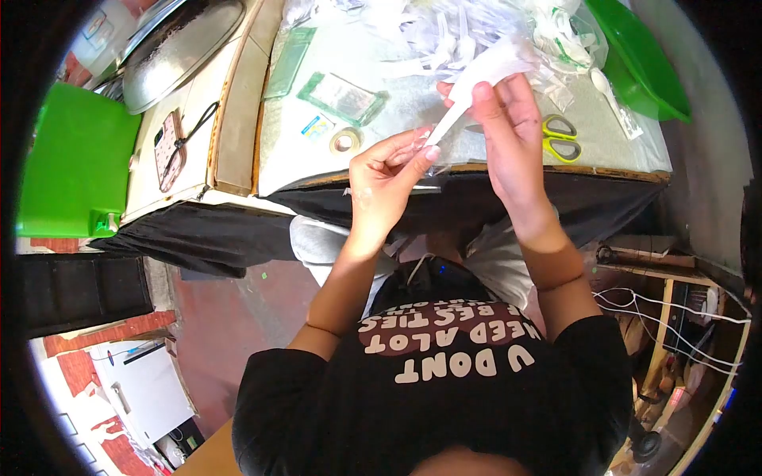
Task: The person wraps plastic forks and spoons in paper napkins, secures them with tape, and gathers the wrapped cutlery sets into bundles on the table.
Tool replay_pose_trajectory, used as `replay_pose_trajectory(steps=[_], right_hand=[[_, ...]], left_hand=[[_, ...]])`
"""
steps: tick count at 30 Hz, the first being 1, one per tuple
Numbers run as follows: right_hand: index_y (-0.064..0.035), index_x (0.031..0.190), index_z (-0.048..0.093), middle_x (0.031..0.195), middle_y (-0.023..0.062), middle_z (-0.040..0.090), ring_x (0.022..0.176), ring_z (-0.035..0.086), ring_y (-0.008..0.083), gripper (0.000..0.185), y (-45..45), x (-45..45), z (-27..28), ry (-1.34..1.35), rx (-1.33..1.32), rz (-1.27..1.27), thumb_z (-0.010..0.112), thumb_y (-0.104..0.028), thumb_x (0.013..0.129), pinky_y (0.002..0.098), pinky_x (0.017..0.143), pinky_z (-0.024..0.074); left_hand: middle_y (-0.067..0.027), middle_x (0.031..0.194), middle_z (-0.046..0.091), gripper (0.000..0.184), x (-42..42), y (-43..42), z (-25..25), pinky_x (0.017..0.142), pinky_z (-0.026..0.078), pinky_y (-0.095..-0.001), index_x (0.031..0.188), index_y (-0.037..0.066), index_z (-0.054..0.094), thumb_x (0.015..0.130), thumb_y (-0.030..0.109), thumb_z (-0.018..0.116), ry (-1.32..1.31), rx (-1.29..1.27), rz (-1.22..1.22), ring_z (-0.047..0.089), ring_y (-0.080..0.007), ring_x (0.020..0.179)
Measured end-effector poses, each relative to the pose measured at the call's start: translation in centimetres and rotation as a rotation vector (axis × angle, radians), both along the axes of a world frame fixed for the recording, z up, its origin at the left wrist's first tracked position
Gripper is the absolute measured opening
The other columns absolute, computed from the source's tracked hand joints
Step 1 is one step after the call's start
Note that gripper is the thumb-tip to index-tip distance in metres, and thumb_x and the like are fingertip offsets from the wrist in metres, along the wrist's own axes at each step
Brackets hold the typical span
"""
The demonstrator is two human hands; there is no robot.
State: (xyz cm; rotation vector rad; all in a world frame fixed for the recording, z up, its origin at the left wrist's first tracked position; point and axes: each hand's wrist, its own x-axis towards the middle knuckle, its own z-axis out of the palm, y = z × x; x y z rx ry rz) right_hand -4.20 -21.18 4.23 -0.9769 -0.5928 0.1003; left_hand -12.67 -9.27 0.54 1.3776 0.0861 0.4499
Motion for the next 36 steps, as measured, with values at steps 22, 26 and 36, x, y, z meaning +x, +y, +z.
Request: replay_pose_trajectory(steps=[22,26,36], right_hand=[[-0.0007,0.082,0.063,0.078,0.0017,0.062,0.076,0.056,0.0079,0.013,-0.8,1.0,-2.0,-0.255,-0.414,0.008,0.071,-0.004,0.073,0.0239,0.073,0.044],[-0.0005,0.082,0.063,0.08,0.0027,0.064,0.078,0.058,0.0089,0.013,-1.3,1.4,-1.1,-0.226,-0.47,0.116,0.071,-0.005,0.073,0.025,0.076,0.0452],[-0.0027,0.08,0.063,0.084,0.0045,0.064,0.085,0.058,0.0158,0.017,-1.9,2.2,-1.2,-0.436,-0.667,-0.027,0.073,-0.012,0.069,0.0297,0.083,0.0423]], left_hand=[[-0.0061,0.076,0.067,0.019,-0.2,0.3,0.2,0.062,0.045,-0.0186,0.092,-0.006,0.067,0.087,0.012,0.064,0.065,0.205,0.094,0.056,-0.0051,0.068],[-0.0059,0.078,0.067,0.021,0.3,0.6,0.0,0.063,0.045,-0.0183,0.094,-0.005,0.066,0.089,0.014,0.061,0.023,0.108,-0.057,0.057,-0.0051,0.069],[-0.0051,0.086,0.065,0.024,0.6,0.2,-0.4,0.071,0.044,-0.0206,0.102,-0.005,0.061,0.094,0.015,0.051,0.051,0.083,-0.143,0.056,-0.006,0.08]])
